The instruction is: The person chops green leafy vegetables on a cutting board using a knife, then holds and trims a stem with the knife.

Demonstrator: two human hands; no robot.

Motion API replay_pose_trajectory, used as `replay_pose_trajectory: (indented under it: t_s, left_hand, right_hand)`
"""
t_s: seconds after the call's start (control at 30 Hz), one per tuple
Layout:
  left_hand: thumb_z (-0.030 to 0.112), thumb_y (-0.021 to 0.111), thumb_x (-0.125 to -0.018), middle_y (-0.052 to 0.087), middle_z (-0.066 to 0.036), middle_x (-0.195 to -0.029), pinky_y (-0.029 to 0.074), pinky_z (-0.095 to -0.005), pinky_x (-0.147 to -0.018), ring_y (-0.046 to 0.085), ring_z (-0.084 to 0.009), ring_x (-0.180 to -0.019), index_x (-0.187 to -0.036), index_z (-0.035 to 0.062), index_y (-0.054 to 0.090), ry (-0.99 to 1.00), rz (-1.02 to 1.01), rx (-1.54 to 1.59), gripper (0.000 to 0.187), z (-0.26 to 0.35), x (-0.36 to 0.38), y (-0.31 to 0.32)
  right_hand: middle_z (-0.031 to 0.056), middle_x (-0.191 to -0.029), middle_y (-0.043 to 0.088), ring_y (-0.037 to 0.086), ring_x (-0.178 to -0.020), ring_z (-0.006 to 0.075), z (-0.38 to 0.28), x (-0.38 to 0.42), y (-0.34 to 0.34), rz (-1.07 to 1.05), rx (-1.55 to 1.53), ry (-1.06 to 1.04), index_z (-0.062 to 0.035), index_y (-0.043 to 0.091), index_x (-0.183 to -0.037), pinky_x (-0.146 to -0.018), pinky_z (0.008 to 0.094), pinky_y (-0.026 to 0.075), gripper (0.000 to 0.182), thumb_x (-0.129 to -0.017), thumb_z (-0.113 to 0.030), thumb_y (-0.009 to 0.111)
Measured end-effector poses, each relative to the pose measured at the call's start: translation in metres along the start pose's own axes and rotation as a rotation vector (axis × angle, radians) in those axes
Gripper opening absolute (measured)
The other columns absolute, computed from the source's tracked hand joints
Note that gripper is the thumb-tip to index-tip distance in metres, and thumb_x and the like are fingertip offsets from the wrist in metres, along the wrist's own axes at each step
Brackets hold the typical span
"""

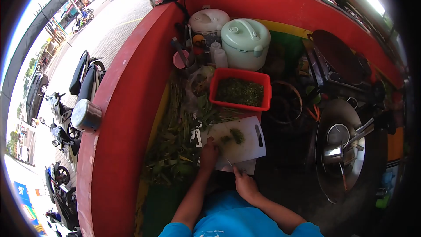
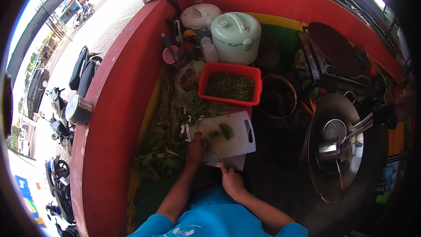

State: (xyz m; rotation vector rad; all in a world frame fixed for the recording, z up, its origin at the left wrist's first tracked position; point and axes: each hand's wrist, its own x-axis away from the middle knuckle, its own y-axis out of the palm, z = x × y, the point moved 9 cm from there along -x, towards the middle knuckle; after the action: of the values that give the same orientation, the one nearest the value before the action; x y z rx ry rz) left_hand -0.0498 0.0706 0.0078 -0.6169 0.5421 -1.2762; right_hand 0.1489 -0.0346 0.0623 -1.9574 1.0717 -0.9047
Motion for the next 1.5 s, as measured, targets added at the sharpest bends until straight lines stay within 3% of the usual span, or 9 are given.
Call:
replay_pose_trajectory:
  t_s: [0.07, 0.17, 0.3, 0.57, 0.8, 0.97, 1.27, 1.37, 1.5]
  left_hand:
    - [0.009, 0.063, -0.091, 0.071, -0.025, -0.092, 0.055, -0.0551, -0.076, 0.071, -0.0456, -0.087, -0.133, 0.0050, 0.047, 0.061, 0.028, 0.003, 0.045, 0.007, 0.000, -0.004]
    - [0.006, 0.068, -0.089, 0.075, -0.018, -0.095, 0.057, -0.0482, -0.080, 0.073, -0.0394, -0.092, -0.132, 0.0062, 0.048, -0.114, -0.049, -0.080, 0.048, 0.001, -0.003, -0.002]
    - [0.006, 0.068, -0.090, 0.076, -0.017, -0.097, 0.057, -0.0482, -0.080, 0.074, -0.0392, -0.092, -0.133, 0.0060, 0.049, -0.104, -0.005, -0.035, 0.047, 0.000, 0.001, -0.005]
    - [0.005, 0.068, -0.088, 0.076, -0.017, -0.105, 0.057, -0.0465, -0.087, 0.073, -0.0382, -0.101, -0.132, 0.0056, 0.052, -0.069, -0.019, -0.039, 0.047, -0.005, 0.002, 0.002]
    - [0.008, 0.068, -0.089, 0.071, -0.018, -0.093, 0.057, -0.0501, -0.084, 0.071, -0.0408, -0.094, -0.128, 0.0053, 0.056, -0.036, -0.076, -0.176, 0.041, 0.002, -0.001, 0.005]
    - [0.014, 0.069, -0.088, 0.069, -0.023, -0.092, 0.058, -0.0523, -0.080, 0.070, -0.0427, -0.091, -0.140, 0.0057, 0.054, -0.077, -0.014, -0.283, 0.054, 0.019, 0.005, -0.011]
    - [0.020, 0.059, -0.094, 0.070, -0.024, -0.095, 0.060, -0.0535, -0.072, 0.072, -0.0443, -0.083, -0.147, 0.0073, 0.051, -0.064, -0.037, -0.297, 0.056, -0.010, 0.002, 0.011]
    - [0.019, 0.058, -0.094, 0.070, -0.024, -0.095, 0.059, -0.0539, -0.072, 0.072, -0.0439, -0.083, -0.147, 0.0062, 0.050, -0.049, -0.034, -0.310, 0.055, -0.003, 0.003, 0.008]
    - [0.011, 0.067, -0.090, 0.071, -0.023, -0.097, 0.057, -0.0508, -0.079, 0.071, -0.0417, -0.089, -0.145, 0.0043, 0.047, -0.092, -0.074, -0.246, 0.059, 0.007, 0.005, 0.003]
  right_hand:
    - [0.0305, -0.105, 0.067, 0.070, -0.084, 0.0481, 0.000, -0.006, 0.001, -0.068, 0.034, 0.059, -0.0046, 0.047, -0.151, -0.074, 0.0565, 0.059, 0.054, -0.099, -0.011, 0.055]
    - [0.0267, -0.096, 0.066, 0.071, -0.081, 0.0455, 0.004, -0.021, 0.018, 0.026, 0.066, 0.003, -0.0071, 0.043, -0.154, -0.072, 0.0539, 0.060, 0.057, -0.098, -0.009, 0.053]
    - [0.0266, -0.096, 0.066, 0.070, -0.084, 0.0455, 0.000, -0.023, 0.009, -0.011, 0.030, 0.003, -0.0073, 0.044, -0.154, -0.074, 0.0538, 0.059, 0.058, -0.098, -0.009, 0.053]
    - [0.0336, -0.124, 0.061, 0.070, -0.084, 0.0491, 0.008, 0.000, 0.006, -0.061, 0.000, 0.019, -0.0055, 0.046, -0.152, -0.073, 0.0552, 0.060, 0.055, -0.098, -0.011, 0.054]
    - [0.0293, -0.109, 0.066, 0.070, -0.079, 0.0481, 0.008, -0.022, 0.017, -0.056, 0.058, 0.053, -0.0057, 0.049, -0.151, -0.071, 0.0550, 0.059, 0.053, -0.098, -0.011, 0.054]
    - [0.0286, -0.096, 0.067, 0.069, -0.077, 0.0474, 0.000, -0.025, -0.002, 0.006, -0.014, -0.004, -0.0060, 0.049, -0.151, -0.070, 0.0555, 0.058, 0.051, -0.100, -0.013, 0.053]
    - [0.0288, -0.100, 0.066, 0.072, -0.079, 0.0471, 0.009, 0.003, 0.004, -0.057, 0.009, 0.018, -0.0078, 0.041, -0.157, -0.070, 0.0559, 0.060, 0.060, -0.098, -0.009, 0.053]
    - [0.0295, -0.108, 0.066, 0.070, -0.078, 0.0476, 0.010, -0.007, 0.012, -0.071, 0.044, 0.031, -0.0068, 0.047, -0.153, -0.070, 0.0549, 0.059, 0.055, -0.099, -0.011, 0.054]
    - [0.0293, -0.103, 0.066, 0.069, -0.077, 0.0476, 0.010, -0.019, 0.017, -0.014, 0.025, 0.010, -0.0062, 0.048, -0.151, -0.069, 0.0554, 0.059, 0.054, -0.098, -0.010, 0.054]
